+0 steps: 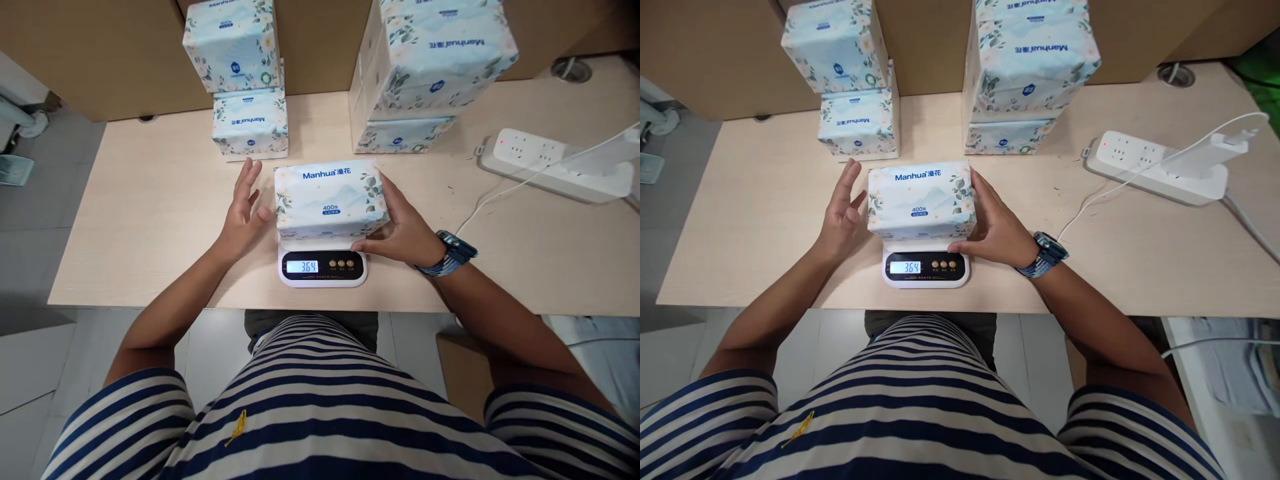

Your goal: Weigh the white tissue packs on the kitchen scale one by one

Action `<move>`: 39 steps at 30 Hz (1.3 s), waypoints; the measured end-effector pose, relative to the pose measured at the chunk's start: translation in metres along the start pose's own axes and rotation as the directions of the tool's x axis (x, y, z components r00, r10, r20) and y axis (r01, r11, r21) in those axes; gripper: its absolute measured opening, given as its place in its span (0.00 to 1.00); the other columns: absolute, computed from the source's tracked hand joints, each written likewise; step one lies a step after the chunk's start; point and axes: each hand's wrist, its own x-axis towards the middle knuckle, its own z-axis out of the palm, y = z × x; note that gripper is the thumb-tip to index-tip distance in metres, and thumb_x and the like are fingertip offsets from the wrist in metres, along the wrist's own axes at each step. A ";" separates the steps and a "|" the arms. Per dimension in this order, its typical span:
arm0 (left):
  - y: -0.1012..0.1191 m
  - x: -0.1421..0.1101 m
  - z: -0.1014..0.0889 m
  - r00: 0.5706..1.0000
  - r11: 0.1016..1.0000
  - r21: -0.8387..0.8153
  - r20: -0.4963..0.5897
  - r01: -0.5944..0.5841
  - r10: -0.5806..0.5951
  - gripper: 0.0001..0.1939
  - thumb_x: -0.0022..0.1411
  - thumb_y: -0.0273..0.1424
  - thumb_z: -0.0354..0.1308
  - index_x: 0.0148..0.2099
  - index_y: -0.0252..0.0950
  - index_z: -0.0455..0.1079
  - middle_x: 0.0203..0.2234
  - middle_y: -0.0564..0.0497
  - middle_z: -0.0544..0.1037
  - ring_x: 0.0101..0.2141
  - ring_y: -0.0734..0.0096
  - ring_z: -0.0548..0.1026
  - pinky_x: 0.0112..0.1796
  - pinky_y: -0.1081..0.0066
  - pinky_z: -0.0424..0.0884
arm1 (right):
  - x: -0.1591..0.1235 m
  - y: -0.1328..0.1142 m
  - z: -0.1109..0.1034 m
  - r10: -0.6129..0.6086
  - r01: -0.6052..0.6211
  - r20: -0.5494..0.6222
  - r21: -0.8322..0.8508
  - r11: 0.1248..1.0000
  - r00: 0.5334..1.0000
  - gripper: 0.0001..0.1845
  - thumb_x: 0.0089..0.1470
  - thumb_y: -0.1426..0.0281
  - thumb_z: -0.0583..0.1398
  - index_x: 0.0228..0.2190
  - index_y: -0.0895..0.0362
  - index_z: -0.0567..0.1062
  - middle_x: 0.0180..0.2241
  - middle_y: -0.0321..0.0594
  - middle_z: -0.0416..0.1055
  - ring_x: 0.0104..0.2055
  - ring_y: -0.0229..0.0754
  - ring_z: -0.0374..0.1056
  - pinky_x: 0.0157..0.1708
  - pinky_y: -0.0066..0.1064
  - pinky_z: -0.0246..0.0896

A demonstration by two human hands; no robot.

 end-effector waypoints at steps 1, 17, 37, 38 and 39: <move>-0.003 0.001 -0.003 1.000 1.000 0.008 0.008 -0.008 0.008 0.56 0.56 0.76 0.58 0.79 0.60 0.56 0.85 0.52 0.40 0.83 0.34 0.35 0.78 0.34 0.50 | 0.000 0.001 0.000 -0.006 0.006 0.001 0.001 1.000 1.000 0.83 0.40 0.31 0.74 0.82 0.45 0.41 0.84 0.44 0.43 0.85 0.69 0.42 0.82 0.64 0.43; 0.003 -0.002 0.000 0.988 0.995 -0.072 0.146 0.069 -0.058 0.68 0.47 0.64 0.78 0.82 0.60 0.49 0.85 0.52 0.41 0.82 0.31 0.33 0.77 0.29 0.40 | -0.002 0.008 0.003 -0.037 0.037 -0.003 -0.044 0.998 0.999 0.84 0.43 0.29 0.71 0.81 0.42 0.31 0.85 0.39 0.31 0.86 0.68 0.29 0.83 0.64 0.34; 0.006 -0.007 0.006 0.965 0.995 0.084 0.261 -0.054 0.030 0.72 0.55 0.65 0.73 0.84 0.64 0.28 0.85 0.59 0.28 0.81 0.33 0.26 0.77 0.32 0.35 | -0.004 0.008 0.003 -0.018 0.021 0.022 -0.103 0.994 1.000 0.83 0.44 0.29 0.70 0.81 0.42 0.29 0.85 0.40 0.31 0.86 0.68 0.32 0.82 0.65 0.37; 0.007 -0.007 0.007 0.961 0.995 0.086 0.277 -0.047 0.021 0.72 0.56 0.64 0.73 0.84 0.63 0.25 0.85 0.59 0.27 0.81 0.34 0.25 0.77 0.33 0.34 | -0.004 0.008 0.003 -0.021 0.023 0.023 -0.104 0.994 1.000 0.83 0.45 0.29 0.70 0.81 0.42 0.29 0.85 0.39 0.31 0.86 0.67 0.32 0.82 0.64 0.37; 0.009 -0.006 0.007 0.957 0.995 0.087 0.291 -0.039 0.012 0.72 0.56 0.64 0.73 0.83 0.63 0.24 0.85 0.58 0.26 0.81 0.34 0.24 0.77 0.33 0.33 | -0.004 0.007 0.003 -0.024 0.026 0.022 -0.101 0.995 0.999 0.83 0.45 0.28 0.70 0.81 0.42 0.28 0.85 0.39 0.31 0.86 0.67 0.32 0.82 0.64 0.37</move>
